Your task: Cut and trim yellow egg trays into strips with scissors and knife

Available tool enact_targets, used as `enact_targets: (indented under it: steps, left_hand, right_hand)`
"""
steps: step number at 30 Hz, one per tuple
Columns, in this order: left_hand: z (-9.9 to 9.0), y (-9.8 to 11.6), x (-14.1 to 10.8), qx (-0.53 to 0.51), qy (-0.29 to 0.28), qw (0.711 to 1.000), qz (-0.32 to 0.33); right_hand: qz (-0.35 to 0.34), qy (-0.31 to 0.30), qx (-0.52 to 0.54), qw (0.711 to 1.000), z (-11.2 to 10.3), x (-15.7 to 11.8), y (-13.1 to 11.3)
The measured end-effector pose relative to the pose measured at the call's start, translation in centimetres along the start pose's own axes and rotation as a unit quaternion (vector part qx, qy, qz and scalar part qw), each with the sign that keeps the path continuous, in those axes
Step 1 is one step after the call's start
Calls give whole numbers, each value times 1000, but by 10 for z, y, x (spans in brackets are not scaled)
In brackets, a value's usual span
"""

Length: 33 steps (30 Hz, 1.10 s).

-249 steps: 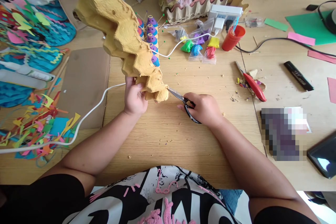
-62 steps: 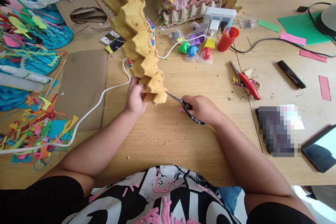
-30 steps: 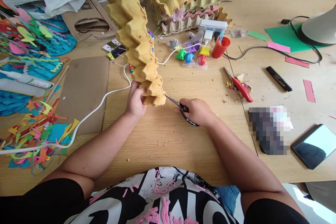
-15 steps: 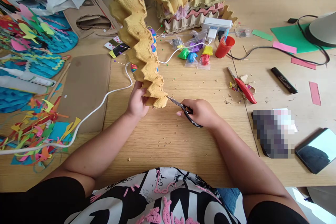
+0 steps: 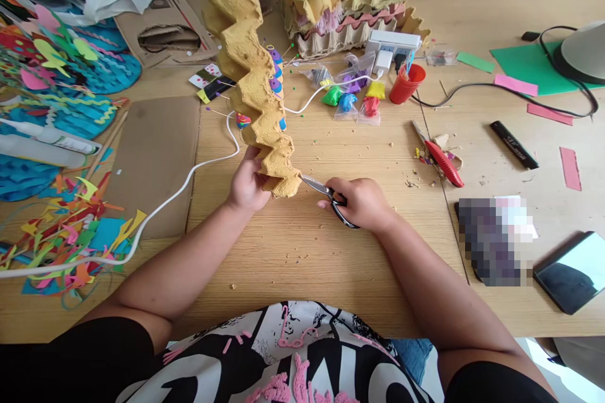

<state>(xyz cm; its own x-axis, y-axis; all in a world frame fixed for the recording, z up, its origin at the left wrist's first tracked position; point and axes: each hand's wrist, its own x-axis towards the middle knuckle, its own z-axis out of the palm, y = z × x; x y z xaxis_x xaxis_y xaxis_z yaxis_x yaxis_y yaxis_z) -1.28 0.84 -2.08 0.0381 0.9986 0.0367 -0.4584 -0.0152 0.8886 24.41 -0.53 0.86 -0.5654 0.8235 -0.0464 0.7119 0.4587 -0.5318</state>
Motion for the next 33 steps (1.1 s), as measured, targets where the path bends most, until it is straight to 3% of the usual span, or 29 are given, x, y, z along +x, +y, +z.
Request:
enact_targets:
  steps: [11, 22, 33]
  left_hand:
    - [1, 0, -3, 34, 28, 998, 33]
    - [7, 8, -5, -107, 18, 993, -53]
    - [4, 6, -6, -32, 28, 999, 1]
  right_hand:
    - [9, -17, 30, 999, -6, 0, -3]
    - [-58, 55, 7, 997, 7, -1, 5]
    - [-31, 34, 26, 999, 3, 1, 1]
